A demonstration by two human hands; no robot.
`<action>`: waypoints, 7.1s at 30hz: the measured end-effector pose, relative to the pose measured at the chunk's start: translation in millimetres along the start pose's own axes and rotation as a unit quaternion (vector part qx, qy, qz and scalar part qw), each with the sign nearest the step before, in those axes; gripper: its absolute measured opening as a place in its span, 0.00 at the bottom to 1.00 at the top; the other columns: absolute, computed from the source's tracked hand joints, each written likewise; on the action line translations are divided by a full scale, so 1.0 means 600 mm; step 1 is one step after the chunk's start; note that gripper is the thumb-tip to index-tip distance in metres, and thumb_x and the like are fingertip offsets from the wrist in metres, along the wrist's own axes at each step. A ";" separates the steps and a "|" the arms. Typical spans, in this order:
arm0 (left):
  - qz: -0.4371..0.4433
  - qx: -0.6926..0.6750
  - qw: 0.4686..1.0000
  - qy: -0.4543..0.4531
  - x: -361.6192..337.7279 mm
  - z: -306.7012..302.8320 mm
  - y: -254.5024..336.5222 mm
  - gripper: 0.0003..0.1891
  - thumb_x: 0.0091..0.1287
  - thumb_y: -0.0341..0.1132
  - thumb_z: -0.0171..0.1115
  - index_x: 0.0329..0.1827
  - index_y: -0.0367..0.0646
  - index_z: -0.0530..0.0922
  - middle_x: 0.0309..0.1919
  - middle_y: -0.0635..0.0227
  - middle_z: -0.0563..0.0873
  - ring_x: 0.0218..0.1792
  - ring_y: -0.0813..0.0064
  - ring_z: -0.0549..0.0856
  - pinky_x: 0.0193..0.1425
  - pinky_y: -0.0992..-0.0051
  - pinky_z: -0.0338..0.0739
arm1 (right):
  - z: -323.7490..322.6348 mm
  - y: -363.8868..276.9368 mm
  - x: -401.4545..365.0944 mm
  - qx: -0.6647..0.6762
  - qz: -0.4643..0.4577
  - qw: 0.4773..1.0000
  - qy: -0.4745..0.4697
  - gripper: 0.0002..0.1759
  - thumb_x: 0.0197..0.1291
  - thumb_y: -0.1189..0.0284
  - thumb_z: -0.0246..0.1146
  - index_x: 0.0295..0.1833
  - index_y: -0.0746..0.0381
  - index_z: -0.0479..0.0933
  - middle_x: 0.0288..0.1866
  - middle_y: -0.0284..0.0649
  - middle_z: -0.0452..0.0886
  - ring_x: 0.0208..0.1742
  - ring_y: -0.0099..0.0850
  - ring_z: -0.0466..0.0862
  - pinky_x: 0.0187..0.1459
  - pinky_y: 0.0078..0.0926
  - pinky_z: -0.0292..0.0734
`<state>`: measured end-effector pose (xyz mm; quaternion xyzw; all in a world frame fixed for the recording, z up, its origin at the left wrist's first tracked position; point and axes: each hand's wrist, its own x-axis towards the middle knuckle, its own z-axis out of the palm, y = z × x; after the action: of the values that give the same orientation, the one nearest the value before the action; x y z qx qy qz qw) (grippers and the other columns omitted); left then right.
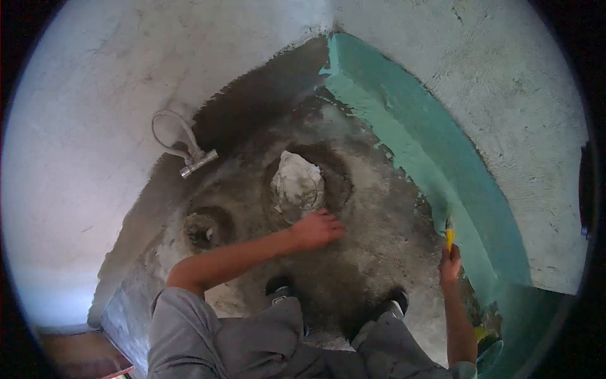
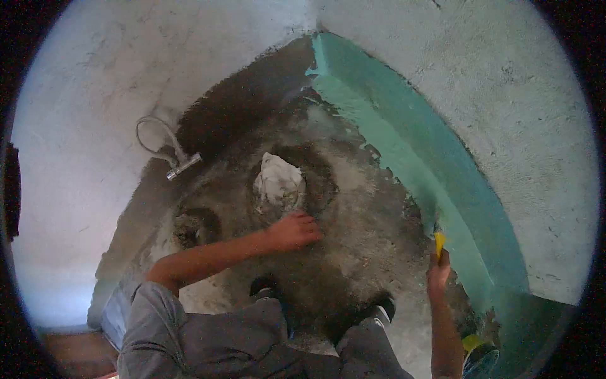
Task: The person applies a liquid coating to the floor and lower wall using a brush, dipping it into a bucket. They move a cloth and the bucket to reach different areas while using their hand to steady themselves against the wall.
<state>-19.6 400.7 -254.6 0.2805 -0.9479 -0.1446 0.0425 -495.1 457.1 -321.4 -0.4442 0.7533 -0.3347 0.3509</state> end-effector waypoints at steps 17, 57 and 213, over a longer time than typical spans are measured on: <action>-0.027 0.051 0.997 0.043 0.006 -0.047 0.000 0.22 0.53 0.29 0.62 0.53 0.48 0.77 0.64 0.63 0.71 0.58 0.57 0.75 0.60 0.59 0.72 | -0.041 -0.082 -0.006 -0.087 -0.041 0.995 0.039 0.19 0.66 0.59 0.56 0.49 0.66 0.73 0.28 0.51 0.78 0.28 0.45 0.77 0.34 0.38 0.72; -0.525 0.543 0.572 0.320 -0.053 -0.346 -0.459 0.33 0.68 0.56 0.52 0.69 0.43 0.66 0.65 0.48 0.70 0.59 0.48 0.76 0.56 0.52 0.77 | -0.608 -0.052 -0.553 -0.465 0.287 0.784 0.296 0.17 0.50 0.72 0.63 0.49 0.58 0.81 0.44 0.47 0.83 0.45 0.46 0.84 0.46 0.41 0.80; -0.646 0.384 0.405 0.521 -0.521 -0.499 -0.303 0.52 0.64 0.68 0.50 0.77 0.41 0.38 0.75 0.42 0.33 0.75 0.40 0.34 0.72 0.39 0.37 | 0.592 -0.697 0.432 0.139 -0.146 0.962 -0.184 0.17 0.64 0.65 0.59 0.54 0.64 0.74 0.31 0.38 0.80 0.26 0.24 0.74 0.28 0.25 0.68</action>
<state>385.4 350.2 -23.0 0.8174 -0.2358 0.4242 0.3104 -112.9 -5.3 -228.4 -0.5503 0.5486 -0.3965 0.4888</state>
